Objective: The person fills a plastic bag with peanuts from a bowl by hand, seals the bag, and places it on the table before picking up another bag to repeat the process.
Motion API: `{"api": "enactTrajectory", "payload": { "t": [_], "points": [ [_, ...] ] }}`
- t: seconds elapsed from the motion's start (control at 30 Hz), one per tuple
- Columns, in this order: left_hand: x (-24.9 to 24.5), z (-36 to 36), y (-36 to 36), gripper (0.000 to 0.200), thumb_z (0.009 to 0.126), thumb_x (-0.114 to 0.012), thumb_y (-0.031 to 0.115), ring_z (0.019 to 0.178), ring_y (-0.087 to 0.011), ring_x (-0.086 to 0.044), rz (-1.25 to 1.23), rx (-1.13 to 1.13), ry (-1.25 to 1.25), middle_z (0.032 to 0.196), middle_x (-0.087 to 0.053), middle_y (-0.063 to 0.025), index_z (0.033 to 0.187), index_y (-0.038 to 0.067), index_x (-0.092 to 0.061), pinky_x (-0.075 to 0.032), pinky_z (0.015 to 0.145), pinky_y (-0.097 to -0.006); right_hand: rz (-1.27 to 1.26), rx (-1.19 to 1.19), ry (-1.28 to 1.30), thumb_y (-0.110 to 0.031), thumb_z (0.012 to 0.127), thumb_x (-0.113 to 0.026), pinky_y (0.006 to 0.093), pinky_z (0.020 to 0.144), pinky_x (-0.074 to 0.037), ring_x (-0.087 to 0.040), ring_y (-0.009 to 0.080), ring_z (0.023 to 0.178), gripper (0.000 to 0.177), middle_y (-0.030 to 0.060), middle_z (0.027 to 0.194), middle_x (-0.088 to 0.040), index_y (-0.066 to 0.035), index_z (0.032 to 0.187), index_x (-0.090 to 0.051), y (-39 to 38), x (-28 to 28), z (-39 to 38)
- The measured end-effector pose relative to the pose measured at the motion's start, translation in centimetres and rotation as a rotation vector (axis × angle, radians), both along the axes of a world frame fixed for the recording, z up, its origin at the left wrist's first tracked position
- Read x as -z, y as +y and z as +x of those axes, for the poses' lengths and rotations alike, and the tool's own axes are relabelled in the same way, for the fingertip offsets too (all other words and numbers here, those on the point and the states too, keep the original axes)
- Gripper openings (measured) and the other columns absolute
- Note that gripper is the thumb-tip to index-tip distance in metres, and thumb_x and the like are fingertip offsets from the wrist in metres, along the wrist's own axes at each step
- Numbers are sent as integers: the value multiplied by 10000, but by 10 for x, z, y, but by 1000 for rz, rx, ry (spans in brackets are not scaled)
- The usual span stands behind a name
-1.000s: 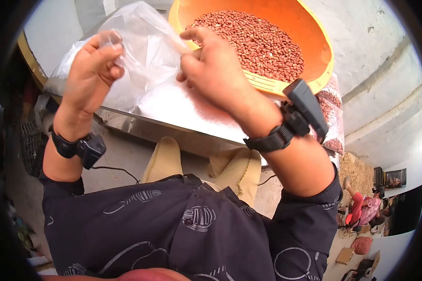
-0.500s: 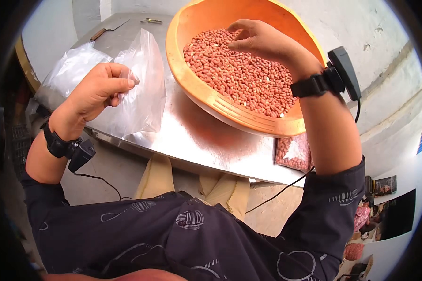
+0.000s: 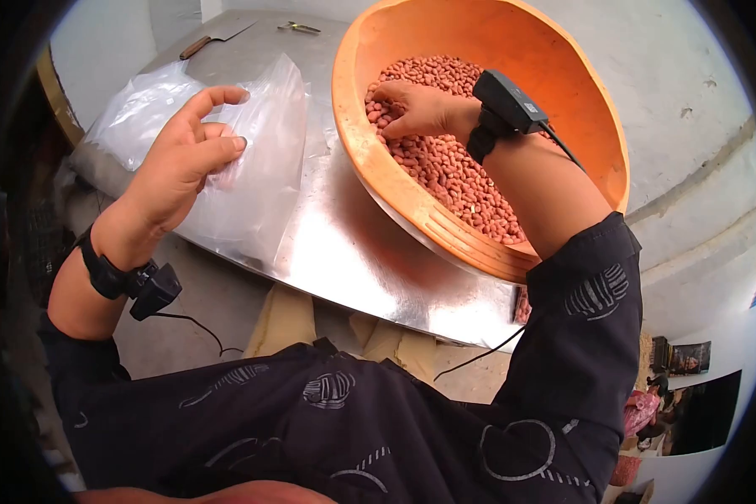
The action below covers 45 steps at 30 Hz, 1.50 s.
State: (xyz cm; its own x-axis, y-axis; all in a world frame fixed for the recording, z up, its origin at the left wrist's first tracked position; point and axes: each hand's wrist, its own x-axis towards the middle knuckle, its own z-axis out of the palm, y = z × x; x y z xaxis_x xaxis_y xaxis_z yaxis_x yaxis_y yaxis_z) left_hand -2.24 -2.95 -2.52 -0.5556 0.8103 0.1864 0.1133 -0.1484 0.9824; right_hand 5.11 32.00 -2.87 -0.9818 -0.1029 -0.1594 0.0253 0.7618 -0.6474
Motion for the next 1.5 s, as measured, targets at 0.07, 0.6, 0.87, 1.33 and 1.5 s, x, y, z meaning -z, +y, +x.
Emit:
{"api": "enactTrajectory", "payload": {
  "t": [0.07, 0.6, 0.87, 1.33, 1.5],
  "points": [
    [-4, 5, -1, 487, 880, -644, 66, 677, -73, -547, 16, -31, 33, 749, -595, -8, 1313, -36, -444, -436, 619, -231, 319, -8, 38, -295, 783, -751, 343, 958, -474, -555, 264, 1082, 705, 144, 1205, -537, -20, 1374, -483, 4, 2, 14],
    [-18, 40, 31, 195, 884, -713, 109, 692, -57, -603, -25, 148, -246, 815, -645, -6, 1022, -6, -636, -509, 675, -212, 479, 93, -14, -63, 741, -675, 344, 665, -495, -606, 186, 704, 82, 85, 724, -635, -26, 805, -639, 17, -3, 106],
    [-12, 75, 56, 143, 963, -623, 178, 752, -115, -671, -54, 317, -362, 904, -675, -28, 1017, 46, -617, -549, 711, -269, 364, 117, 90, -40, 761, -616, 311, 623, -450, -530, 144, 664, 38, 50, 689, -578, -25, 796, -616, 17, -19, 127],
    [-7, 124, 100, 192, 976, -605, 178, 912, -165, -689, -32, 310, -373, 1017, -688, -81, 1094, 27, -606, -562, 790, -291, -639, 147, 403, -59, 917, -665, 170, 483, -391, -492, 30, 563, 101, -15, 764, -584, -31, 1007, -629, -81, -95, 151],
    [-15, 126, 101, 191, 972, -609, 165, 920, -166, -692, 42, 328, -348, 991, -699, -85, 1098, 22, -620, -563, 794, -293, -713, 79, 358, -65, 916, -671, 172, 502, -429, -564, 48, 620, 102, 22, 867, -647, -32, 1002, -626, -110, -92, 146]
  ]
}}
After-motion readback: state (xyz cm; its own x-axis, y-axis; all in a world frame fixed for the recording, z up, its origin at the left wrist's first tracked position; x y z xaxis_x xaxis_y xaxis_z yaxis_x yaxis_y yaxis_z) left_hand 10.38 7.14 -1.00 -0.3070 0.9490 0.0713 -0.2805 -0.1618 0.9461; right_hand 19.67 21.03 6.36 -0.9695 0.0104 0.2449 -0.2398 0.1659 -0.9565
